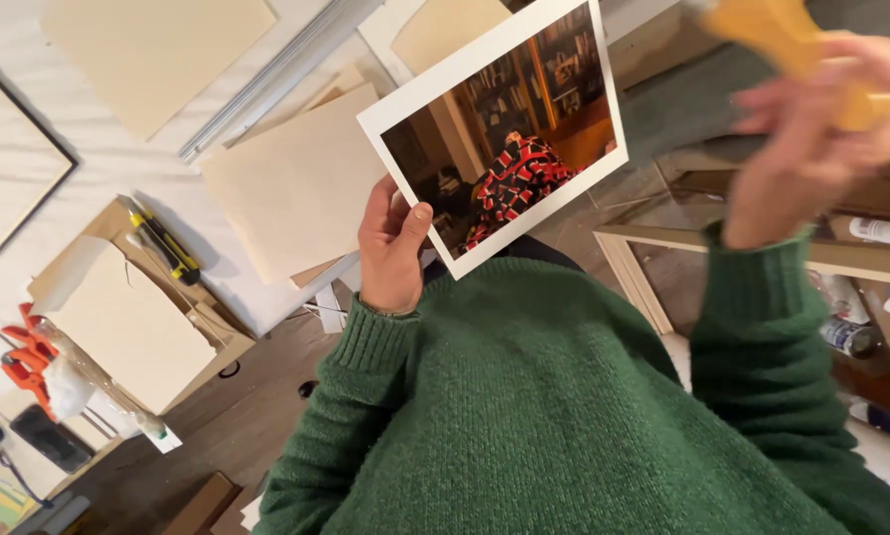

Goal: Cleaning several photographic prints with a brush and organizing them on a mounting board in a workshop environment.

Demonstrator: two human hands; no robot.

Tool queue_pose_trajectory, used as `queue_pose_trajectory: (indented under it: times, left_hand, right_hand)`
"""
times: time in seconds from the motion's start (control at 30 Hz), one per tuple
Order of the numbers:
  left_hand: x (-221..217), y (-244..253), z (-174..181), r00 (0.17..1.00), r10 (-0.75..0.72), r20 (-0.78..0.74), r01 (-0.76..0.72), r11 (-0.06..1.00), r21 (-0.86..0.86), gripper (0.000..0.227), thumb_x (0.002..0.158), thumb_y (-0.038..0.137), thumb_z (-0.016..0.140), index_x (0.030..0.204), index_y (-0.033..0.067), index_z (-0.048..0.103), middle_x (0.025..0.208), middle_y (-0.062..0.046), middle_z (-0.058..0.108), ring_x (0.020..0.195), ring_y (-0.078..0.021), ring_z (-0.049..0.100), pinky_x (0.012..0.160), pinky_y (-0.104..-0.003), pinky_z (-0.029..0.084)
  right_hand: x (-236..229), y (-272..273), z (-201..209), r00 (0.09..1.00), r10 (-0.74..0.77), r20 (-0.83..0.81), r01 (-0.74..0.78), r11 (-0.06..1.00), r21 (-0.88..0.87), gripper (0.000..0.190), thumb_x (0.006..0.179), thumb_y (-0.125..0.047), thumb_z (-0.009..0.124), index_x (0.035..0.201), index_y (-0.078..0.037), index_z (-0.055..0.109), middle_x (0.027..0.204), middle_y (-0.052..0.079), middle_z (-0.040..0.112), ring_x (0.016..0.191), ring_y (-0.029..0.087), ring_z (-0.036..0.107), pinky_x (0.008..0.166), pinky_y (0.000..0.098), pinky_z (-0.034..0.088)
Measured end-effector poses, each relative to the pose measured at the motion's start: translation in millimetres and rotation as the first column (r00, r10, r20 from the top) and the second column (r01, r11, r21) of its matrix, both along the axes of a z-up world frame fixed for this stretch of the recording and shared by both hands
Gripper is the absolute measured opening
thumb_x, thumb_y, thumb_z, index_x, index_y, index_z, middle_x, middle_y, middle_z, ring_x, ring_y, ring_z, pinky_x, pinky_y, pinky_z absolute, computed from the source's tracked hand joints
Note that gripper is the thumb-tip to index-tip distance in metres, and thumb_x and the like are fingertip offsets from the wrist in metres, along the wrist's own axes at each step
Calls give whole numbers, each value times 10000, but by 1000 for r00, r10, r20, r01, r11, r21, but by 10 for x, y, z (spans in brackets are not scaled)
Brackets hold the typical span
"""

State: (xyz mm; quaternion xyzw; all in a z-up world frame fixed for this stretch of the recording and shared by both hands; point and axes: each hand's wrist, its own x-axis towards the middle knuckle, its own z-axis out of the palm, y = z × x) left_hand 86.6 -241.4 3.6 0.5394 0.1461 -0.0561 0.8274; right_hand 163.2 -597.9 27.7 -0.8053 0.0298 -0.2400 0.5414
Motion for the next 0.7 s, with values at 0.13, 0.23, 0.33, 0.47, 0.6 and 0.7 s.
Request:
queue_pose_trajectory:
  times: [0.13, 0.23, 0.33, 0.47, 0.6, 0.7]
  left_hand:
    - [18, 137, 45, 1000, 27, -3, -27, 999, -47, 447, 1065, 30, 602, 1493, 3, 474, 1314, -68, 648, 1132, -112, 610, 1003, -275, 516]
    - [7, 188, -10, 999, 10, -36, -13, 997, -76, 473, 1037, 27, 600, 1490, 12, 465, 1312, -61, 645, 1114, -99, 608, 975, -278, 526]
    - [-62, 264, -31, 1000, 0, 28, 4, 993, -122, 463, 1076, 19, 598, 1519, 9, 465, 1322, -74, 645, 1127, -114, 602, 998, -282, 512]
    - [-42, 315, 7, 999, 27, -41, -31, 996, -88, 466, 1058, 33, 603, 1505, -1, 473, 1288, -62, 641, 1089, -110, 595, 953, -283, 517]
    - [11, 293, 53, 997, 45, -55, -51, 993, -104, 462, 1078, 64, 601, 1517, 8, 468, 1224, -55, 634, 989, -107, 589, 857, -283, 527]
    - [10, 234, 81, 998, 36, -57, -45, 984, -171, 484, 1042, 57, 594, 1500, 29, 438, 1237, -61, 647, 975, -112, 613, 808, -286, 544]
  right_hand:
    - [-145, 336, 257, 1000, 3, -1, -3, 999, -35, 134, 1273, -47, 428, 1305, 20, 540, 1007, 182, 669, 684, 217, 659, 552, 294, 516]
    - [-318, 919, 500, 949, 316, -7, -308, 929, 203, 123, 1163, -29, 436, 1169, 30, 543, 1064, 186, 605, 656, 207, 688, 505, 283, 521]
    - [-334, 1043, 491, 861, 508, 24, -504, 847, 170, 113, 1129, 4, 456, 1182, 55, 542, 901, 148, 695, 636, 217, 717, 494, 274, 509]
    - [-275, 559, 383, 973, 109, -204, -64, 974, 218, 134, 1266, -56, 454, 1226, 30, 548, 979, 153, 647, 697, 189, 681, 562, 274, 516]
    - [-453, 802, 686, 953, 254, -166, -217, 952, 215, 79, 1207, -85, 485, 1204, -10, 510, 1005, 126, 639, 656, 187, 678, 484, 258, 509]
    - [-466, 982, 679, 804, 588, -89, -515, 764, 389, 129, 1033, -47, 454, 1107, -16, 555, 817, 92, 646, 651, 185, 667, 448, 251, 501]
